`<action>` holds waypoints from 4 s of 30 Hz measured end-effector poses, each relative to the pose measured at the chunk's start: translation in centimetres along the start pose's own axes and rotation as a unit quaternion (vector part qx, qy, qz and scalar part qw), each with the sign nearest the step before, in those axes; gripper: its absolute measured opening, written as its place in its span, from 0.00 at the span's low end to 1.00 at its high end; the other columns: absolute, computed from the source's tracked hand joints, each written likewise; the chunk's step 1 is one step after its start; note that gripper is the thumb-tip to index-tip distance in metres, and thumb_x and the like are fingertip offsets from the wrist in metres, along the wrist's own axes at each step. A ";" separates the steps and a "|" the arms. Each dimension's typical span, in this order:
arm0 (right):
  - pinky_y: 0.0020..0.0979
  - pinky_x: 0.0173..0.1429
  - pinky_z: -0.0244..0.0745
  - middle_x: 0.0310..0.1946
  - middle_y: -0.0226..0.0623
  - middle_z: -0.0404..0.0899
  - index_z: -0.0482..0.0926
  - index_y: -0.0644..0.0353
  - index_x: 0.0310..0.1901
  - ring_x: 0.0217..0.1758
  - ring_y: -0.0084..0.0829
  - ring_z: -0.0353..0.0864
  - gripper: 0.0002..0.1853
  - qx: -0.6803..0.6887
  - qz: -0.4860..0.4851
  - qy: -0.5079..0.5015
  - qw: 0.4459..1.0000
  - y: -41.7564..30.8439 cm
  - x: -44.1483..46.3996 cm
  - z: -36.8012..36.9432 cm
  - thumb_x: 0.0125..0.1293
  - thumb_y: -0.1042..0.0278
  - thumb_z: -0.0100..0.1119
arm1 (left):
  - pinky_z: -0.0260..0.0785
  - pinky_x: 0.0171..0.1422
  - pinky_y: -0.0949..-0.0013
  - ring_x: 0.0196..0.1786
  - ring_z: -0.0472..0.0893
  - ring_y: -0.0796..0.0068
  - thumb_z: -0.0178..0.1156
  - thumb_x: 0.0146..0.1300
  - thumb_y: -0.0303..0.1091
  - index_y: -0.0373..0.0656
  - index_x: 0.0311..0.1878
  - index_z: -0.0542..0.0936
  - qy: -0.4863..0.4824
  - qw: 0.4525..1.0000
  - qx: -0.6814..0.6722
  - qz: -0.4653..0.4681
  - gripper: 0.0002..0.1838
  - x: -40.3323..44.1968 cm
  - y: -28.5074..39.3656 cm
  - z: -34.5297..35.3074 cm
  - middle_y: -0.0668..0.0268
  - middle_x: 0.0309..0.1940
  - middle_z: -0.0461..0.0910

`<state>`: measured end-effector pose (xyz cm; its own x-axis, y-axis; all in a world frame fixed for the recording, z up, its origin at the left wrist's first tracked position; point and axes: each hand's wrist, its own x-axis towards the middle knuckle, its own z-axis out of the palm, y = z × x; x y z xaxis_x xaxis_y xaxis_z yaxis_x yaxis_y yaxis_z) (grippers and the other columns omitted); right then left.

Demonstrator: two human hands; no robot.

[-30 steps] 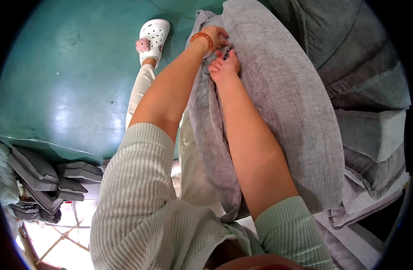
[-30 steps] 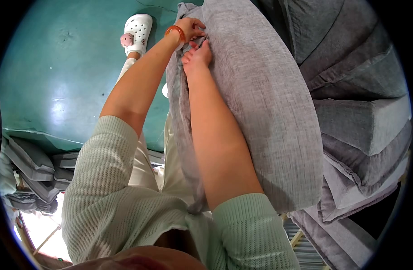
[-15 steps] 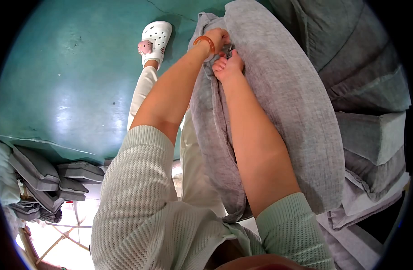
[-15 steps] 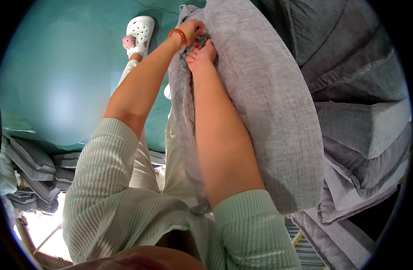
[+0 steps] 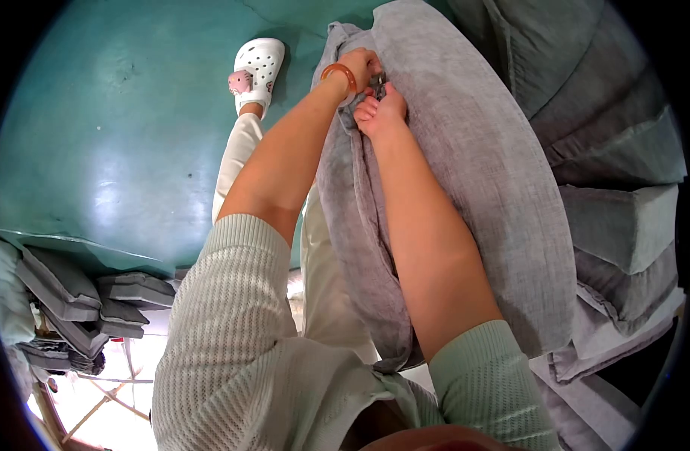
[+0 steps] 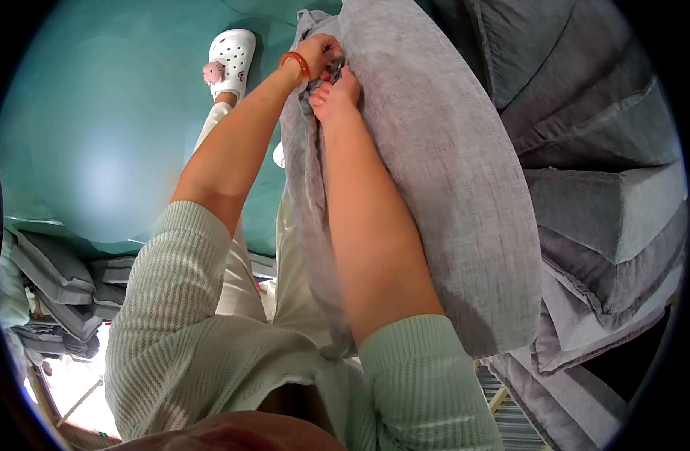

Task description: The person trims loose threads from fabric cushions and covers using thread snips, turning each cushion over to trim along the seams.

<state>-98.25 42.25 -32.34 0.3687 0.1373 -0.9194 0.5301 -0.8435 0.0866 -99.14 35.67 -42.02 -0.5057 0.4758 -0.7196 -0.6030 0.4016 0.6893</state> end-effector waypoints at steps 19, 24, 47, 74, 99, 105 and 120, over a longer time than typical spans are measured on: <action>0.23 0.13 0.37 0.11 0.22 0.48 0.65 0.57 0.25 0.09 0.19 0.43 0.24 0.006 -0.031 0.037 0.999 -0.3 1.2 0.9 0.68 0.44 0.35 | 0.72 0.30 0.71 0.25 0.76 0.75 0.56 0.60 0.28 0.38 0.35 0.76 0.070 0.988 -0.135 -0.006 0.04 0.4 -2.0 1.0 0.66 0.30 0.74; 0.24 0.13 0.39 0.12 0.21 0.48 0.67 0.60 0.29 0.10 0.19 0.44 0.24 -0.272 0.001 -0.060 0.960 2.0 -0.5 -0.2 0.68 0.44 0.39 | 0.71 0.47 0.59 0.42 0.79 0.54 0.54 0.59 0.39 0.43 0.39 0.77 0.258 0.950 -0.114 -0.135 0.11 1.0 -7.4 -4.5 0.56 0.38 0.80; 0.24 0.18 0.39 0.15 0.22 0.49 0.62 0.53 0.28 0.14 0.19 0.44 0.24 0.043 -0.097 0.028 0.994 3.0 -3.7 -0.8 0.68 0.40 0.33 | 0.70 0.47 0.70 0.39 0.79 0.71 0.69 0.48 0.41 0.45 0.34 0.83 -0.007 0.997 0.003 -0.082 0.12 -1.0 1.6 0.8 0.62 0.35 0.81; 0.24 0.16 0.38 0.13 0.23 0.47 0.63 0.60 0.27 0.11 0.21 0.41 0.25 0.020 -0.007 0.037 0.999 -0.7 0.4 0.7 0.68 0.43 0.34 | 0.65 0.35 0.75 0.29 0.70 0.81 0.62 0.57 0.33 0.40 0.34 0.75 0.018 0.982 -0.166 -0.092 0.08 -0.2 0.5 0.7 0.71 0.26 0.74; 0.24 0.16 0.38 0.14 0.23 0.52 0.63 0.58 0.27 0.11 0.20 0.44 0.23 -0.044 -0.074 0.064 0.994 -0.4 -0.6 -0.1 0.68 0.45 0.39 | 0.70 0.43 0.74 0.35 0.78 0.78 0.62 0.56 0.30 0.41 0.39 0.79 -0.010 0.987 -0.139 -0.077 0.08 0.1 0.8 0.6 0.68 0.31 0.80; 0.24 0.17 0.39 0.17 0.24 0.56 0.64 0.58 0.27 0.11 0.20 0.47 0.22 -0.026 -0.129 0.115 0.985 0.9 -1.1 -0.2 0.68 0.47 0.40 | 0.70 0.45 0.74 0.38 0.79 0.78 0.63 0.53 0.29 0.43 0.39 0.81 -0.049 0.993 -0.056 -0.094 0.09 0.4 1.9 0.5 0.67 0.34 0.81; 0.25 0.15 0.37 0.13 0.24 0.48 0.61 0.55 0.24 0.11 0.21 0.41 0.22 -0.064 -0.051 0.077 0.994 -1.3 -0.2 0.5 0.69 0.47 0.35 | 0.70 0.41 0.67 0.34 0.77 0.68 0.54 0.58 0.27 0.40 0.35 0.77 -0.001 0.998 0.025 -0.056 0.04 1.7 0.5 1.8 0.62 0.31 0.79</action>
<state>-99.36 43.03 -32.47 0.4159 0.3052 -0.8567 0.6597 -0.7497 0.0532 -99.19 38.06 -42.71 -0.4347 0.4278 -0.7925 -0.6244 0.4910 0.6075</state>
